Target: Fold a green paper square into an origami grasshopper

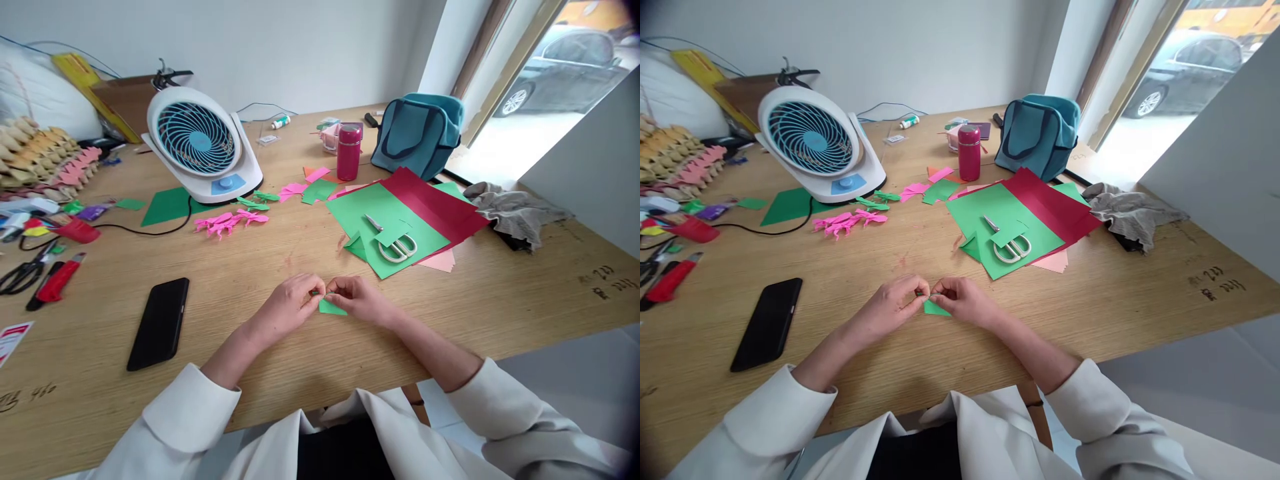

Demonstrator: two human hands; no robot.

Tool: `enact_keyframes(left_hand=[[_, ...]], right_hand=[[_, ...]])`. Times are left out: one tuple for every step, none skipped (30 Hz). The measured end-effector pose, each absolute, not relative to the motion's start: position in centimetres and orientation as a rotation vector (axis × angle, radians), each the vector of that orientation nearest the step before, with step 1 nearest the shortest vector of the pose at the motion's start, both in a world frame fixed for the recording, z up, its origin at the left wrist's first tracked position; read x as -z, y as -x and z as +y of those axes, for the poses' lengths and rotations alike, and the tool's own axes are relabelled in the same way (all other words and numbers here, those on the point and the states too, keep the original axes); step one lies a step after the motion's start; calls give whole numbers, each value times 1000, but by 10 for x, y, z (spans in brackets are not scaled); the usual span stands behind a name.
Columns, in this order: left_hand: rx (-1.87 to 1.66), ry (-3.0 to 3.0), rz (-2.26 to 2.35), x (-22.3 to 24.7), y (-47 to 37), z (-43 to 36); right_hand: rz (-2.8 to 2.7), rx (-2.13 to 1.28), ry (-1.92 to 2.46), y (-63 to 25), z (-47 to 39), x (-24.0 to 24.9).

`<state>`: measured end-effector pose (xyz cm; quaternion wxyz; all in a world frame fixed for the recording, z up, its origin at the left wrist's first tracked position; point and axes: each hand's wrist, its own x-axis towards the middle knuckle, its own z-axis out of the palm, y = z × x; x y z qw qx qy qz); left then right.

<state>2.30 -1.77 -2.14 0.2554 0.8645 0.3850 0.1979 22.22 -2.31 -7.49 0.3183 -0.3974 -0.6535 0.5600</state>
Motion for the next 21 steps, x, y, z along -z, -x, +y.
enact_keyframes(left_hand=[[-584,-2294,1050,21,-24,-18],[-632,-2246,1057,22,-25,-18],[-681,-2204,1067,23,-25,-18],[-732,-2164,1080,24,-26,-19],[-786,-2124,1098,25,-27,-19],[-836,-2076,1115,27,-28,-19],[-882,-2017,1130,29,-29,-19],[-918,-1946,1140,32,-30,-19],[-941,-1865,1147,35,-31,-19],[-953,-1786,1148,39,-32,-19],[-955,-1710,1155,44,-33,-19],[-956,-1654,1166,48,-34,-18],[-952,-1609,1161,52,-34,-18],[-956,-1567,1159,55,-35,-18],[-966,-1537,1155,57,-35,-17],[-982,-1523,1159,59,-35,-17],[-999,-1515,1165,60,-34,-16],[-1015,-1514,1173,60,-34,-16],[-1028,-1514,1181,59,-33,-15],[-1038,-1510,1185,59,-31,-14],[-1048,-1498,1185,58,-30,-13]], right_hand=[[-1696,-1517,1018,-223,-23,76],[-1665,-1562,989,-224,-22,76],[-1633,-1601,959,-224,-22,77],[-1608,-1627,935,-224,-22,77],[-1591,-1640,920,-223,-22,78],[-1576,-1641,917,-222,-22,78],[-1560,-1634,923,-221,-22,78],[-1538,-1620,935,-219,-23,78],[-1507,-1602,948,-216,-23,77],[-1470,-1580,958,-213,-24,77],[-1433,-1555,963,-210,-25,77],[-1400,-1525,968,-208,-26,76],[-1373,-1494,976,-205,-26,76],[-1353,-1465,990,-202,-26,76],[-1339,-1444,1007,-199,-27,75],[-1328,-1430,1024,-197,-26,74],[-1320,-1426,1037,-195,-26,73],[-1312,-1430,1046,-192,-25,71],[-1308,-1440,1050,-190,-24,69],[-1305,-1453,1050,-188,-22,67],[-1305,-1463,1050,-185,-20,64]])
